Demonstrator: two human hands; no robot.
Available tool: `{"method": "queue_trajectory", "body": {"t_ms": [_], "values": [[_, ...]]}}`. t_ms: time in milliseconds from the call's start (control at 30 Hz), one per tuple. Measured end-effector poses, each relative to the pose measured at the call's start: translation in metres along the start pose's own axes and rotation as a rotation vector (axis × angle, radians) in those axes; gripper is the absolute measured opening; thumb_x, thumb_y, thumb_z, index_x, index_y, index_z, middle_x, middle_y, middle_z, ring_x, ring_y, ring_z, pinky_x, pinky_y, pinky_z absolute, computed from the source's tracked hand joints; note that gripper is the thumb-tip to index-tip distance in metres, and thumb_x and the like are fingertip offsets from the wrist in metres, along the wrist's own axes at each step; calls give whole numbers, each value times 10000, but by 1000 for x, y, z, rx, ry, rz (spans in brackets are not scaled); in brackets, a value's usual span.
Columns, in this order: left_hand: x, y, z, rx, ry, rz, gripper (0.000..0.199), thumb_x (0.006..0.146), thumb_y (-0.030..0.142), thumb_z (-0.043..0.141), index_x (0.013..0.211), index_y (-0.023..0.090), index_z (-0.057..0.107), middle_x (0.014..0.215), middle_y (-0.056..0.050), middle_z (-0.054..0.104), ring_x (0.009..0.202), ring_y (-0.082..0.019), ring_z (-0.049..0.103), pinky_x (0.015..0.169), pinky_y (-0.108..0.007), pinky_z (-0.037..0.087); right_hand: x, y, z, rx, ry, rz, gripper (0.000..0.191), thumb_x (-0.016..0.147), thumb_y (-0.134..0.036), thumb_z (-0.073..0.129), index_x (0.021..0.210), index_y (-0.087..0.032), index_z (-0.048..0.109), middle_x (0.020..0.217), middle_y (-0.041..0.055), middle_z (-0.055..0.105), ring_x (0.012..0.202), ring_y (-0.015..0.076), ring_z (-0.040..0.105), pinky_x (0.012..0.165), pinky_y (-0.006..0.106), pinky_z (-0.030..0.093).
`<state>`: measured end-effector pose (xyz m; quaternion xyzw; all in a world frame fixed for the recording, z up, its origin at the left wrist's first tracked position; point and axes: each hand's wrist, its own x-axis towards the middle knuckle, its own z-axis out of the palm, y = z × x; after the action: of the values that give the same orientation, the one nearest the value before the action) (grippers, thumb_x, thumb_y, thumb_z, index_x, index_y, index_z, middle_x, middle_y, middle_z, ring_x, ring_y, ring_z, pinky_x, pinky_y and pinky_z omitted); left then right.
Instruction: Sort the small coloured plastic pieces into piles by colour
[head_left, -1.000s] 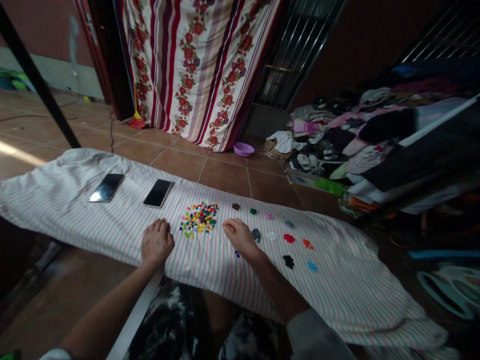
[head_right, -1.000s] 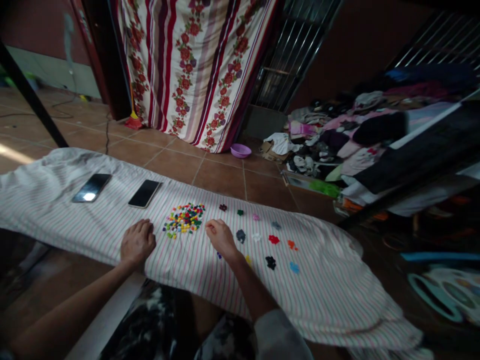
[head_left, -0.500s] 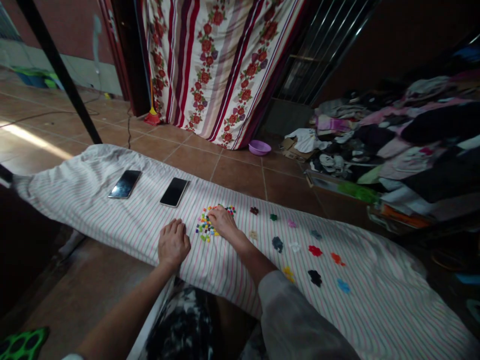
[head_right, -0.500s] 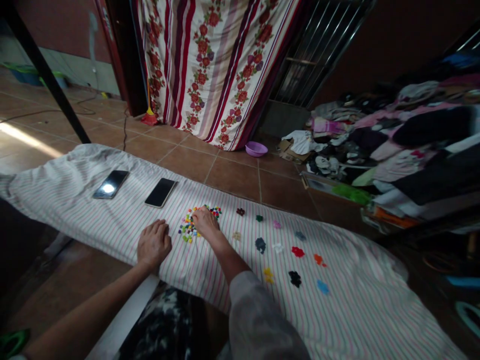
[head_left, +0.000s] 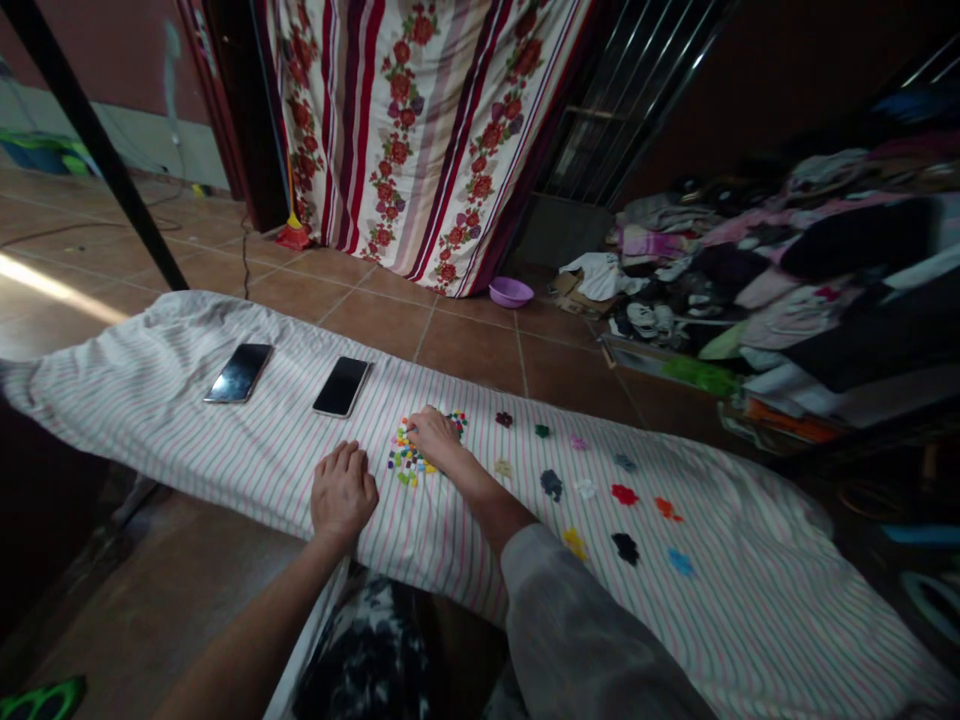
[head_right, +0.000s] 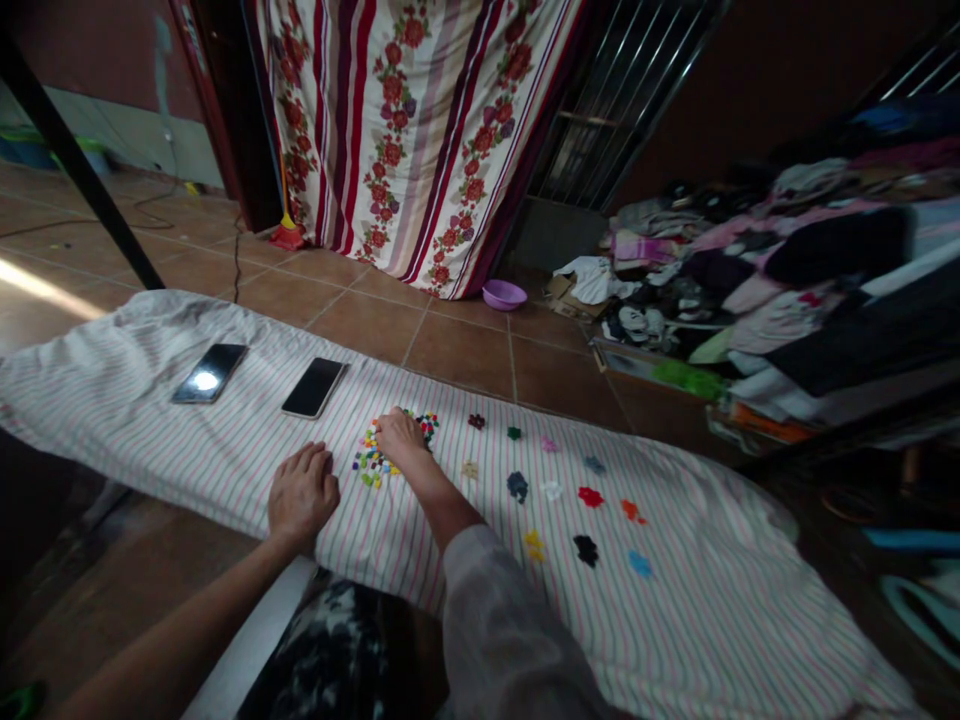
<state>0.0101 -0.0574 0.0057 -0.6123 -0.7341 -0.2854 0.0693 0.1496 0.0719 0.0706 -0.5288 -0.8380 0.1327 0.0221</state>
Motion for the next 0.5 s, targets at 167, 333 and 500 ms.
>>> {"method": "queue_trajectory", "body": {"t_ms": [167, 333, 500], "values": [[0, 0, 0, -2, -12, -1, 273, 822, 193, 470, 1035, 171, 641, 1241, -135, 667, 1223, -293, 561, 1013, -455, 412, -7, 9, 5, 175, 98, 9, 200, 864, -210, 558, 925, -222, 748, 1000, 72, 701, 940, 185, 637, 800, 259, 438], [-1, 1, -2, 39, 6, 4, 256, 821, 197, 466, 1011, 174, 636, 1236, -124, 669, 1219, -286, 560, 1006, -433, 406, -15, 22, 21, 632, 208, 83, 139, 785, -175, 586, 842, -215, 707, 822, 8, 713, 805, 157, 659, 750, 249, 478], [0, 4, -6, 47, 0, 0, 263, 814, 188, 464, 1006, 180, 644, 1213, -126, 677, 1192, -280, 570, 988, -433, 409, -35, 33, 29, 1140, 159, 237, 128, 706, -204, 635, 832, -201, 660, 682, -28, 653, 612, 131, 614, 589, 232, 468]]}}
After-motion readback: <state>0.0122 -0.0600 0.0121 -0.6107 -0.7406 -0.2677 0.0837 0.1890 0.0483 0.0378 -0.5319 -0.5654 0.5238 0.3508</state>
